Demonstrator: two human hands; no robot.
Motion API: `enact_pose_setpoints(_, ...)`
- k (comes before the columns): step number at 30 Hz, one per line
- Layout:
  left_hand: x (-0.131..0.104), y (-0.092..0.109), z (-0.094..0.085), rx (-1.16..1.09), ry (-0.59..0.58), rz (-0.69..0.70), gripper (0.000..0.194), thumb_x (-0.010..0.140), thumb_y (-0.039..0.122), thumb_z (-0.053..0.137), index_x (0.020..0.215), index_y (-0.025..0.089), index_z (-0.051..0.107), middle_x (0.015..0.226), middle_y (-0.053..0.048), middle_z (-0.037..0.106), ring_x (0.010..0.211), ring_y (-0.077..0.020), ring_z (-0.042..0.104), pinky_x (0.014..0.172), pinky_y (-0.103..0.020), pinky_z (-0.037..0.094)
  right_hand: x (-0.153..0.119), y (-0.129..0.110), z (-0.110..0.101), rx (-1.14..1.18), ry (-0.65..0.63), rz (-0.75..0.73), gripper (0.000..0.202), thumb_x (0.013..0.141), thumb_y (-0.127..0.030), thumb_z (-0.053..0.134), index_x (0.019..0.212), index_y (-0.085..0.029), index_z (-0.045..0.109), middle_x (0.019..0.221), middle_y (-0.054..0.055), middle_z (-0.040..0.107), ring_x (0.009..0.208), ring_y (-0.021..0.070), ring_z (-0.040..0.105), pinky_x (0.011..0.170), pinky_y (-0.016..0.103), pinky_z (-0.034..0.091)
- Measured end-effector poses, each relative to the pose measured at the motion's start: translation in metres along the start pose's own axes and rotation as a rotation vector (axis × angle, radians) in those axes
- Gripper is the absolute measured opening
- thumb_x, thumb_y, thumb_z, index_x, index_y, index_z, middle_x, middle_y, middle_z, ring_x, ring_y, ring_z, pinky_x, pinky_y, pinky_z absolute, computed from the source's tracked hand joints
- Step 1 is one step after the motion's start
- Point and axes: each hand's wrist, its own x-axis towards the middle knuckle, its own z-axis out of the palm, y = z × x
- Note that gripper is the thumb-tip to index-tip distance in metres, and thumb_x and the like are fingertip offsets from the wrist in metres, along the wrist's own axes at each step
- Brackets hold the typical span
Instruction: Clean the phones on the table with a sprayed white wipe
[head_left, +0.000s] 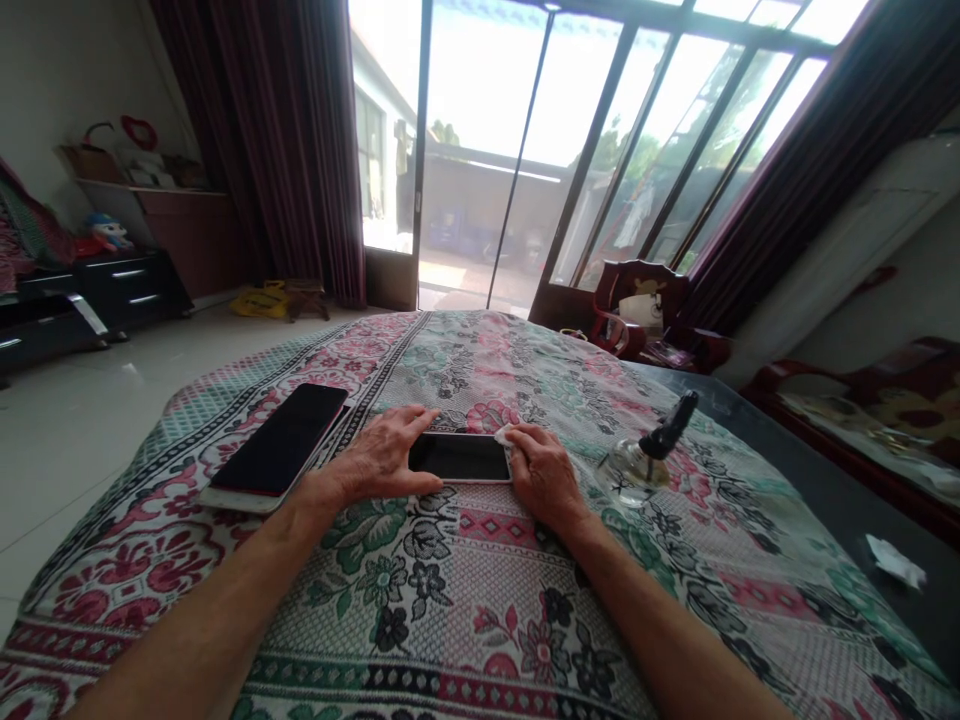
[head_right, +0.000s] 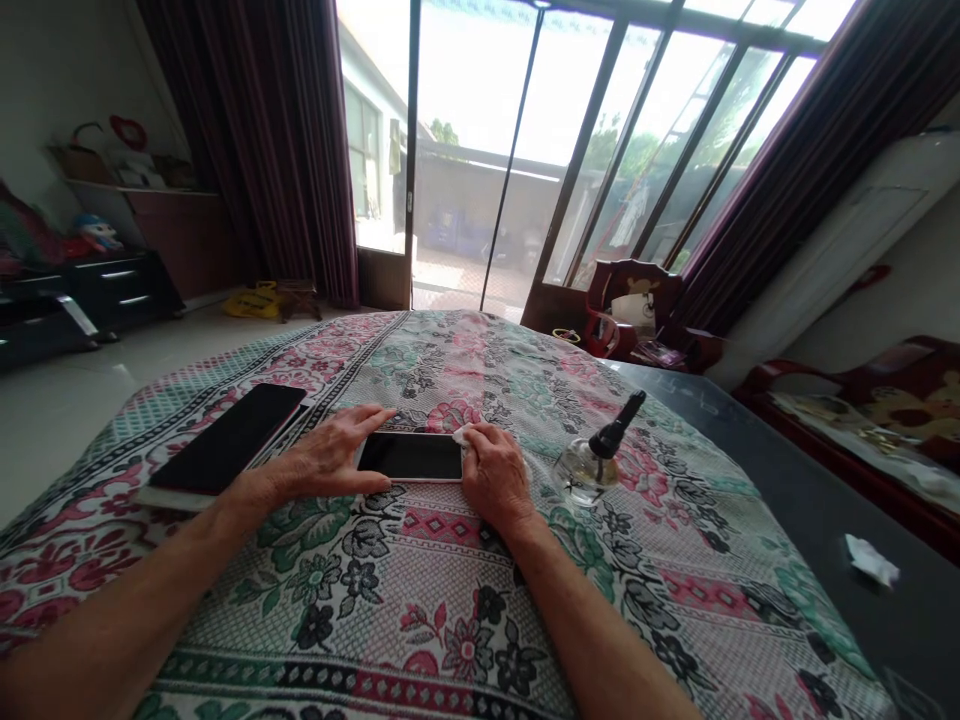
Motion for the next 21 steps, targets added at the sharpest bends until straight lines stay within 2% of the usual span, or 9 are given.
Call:
enact_pose_setpoints(3,0.006,0.008,0.01,-0.017,0.007,0.037,0.081,0.071,0.054,0.064,0.136,0.016,0.038,0.134,-0.015,0.048,0.122,-0.0303,0.044,0.104,-0.043,0.033,0.0,0.0,0.0,-0.015,-0.014,-0.007,0.028,0.088,-0.016,0.045,0.106,-0.022,0.065,0.114,0.004,0.063,0.106,0.0211,0.054,0.098,0.035,0.04)
enact_pose_setpoints(7,0.01,0.013,0.019,-0.048,0.029,0.068,0.073,0.076,0.05,0.061,0.136,0.015,0.039,0.132,-0.014,0.05,0.12,-0.0282,0.046,0.103,-0.04,0.036,0.001,-0.001,-0.001,-0.042,-0.02,-0.005,0.028,0.087,-0.016,0.046,0.106,-0.021,0.066,0.111,0.005,0.065,0.104,0.0214,0.055,0.096,0.034,0.041)
enact_pose_setpoints(14,0.009,0.012,0.021,-0.054,0.035,0.055,0.069,0.077,0.049,0.061,0.134,0.016,0.042,0.128,-0.013,0.054,0.115,-0.0286,0.049,0.098,-0.041,0.039,-0.002,-0.011,-0.007,-0.125,-0.031,0.02,0.021,0.077,-0.013,0.052,0.087,-0.02,0.069,0.083,0.005,0.066,0.084,0.0208,0.059,0.082,0.031,0.044)
enact_pose_setpoints(21,0.009,0.011,0.022,-0.059,0.042,0.041,0.07,0.077,0.049,0.061,0.135,0.014,0.042,0.125,-0.014,0.055,0.113,-0.0289,0.049,0.097,-0.04,0.04,-0.021,-0.015,-0.015,-0.053,-0.025,0.03,0.021,0.071,-0.01,0.052,0.083,-0.019,0.067,0.08,0.005,0.065,0.081,0.0199,0.059,0.077,0.029,0.045)
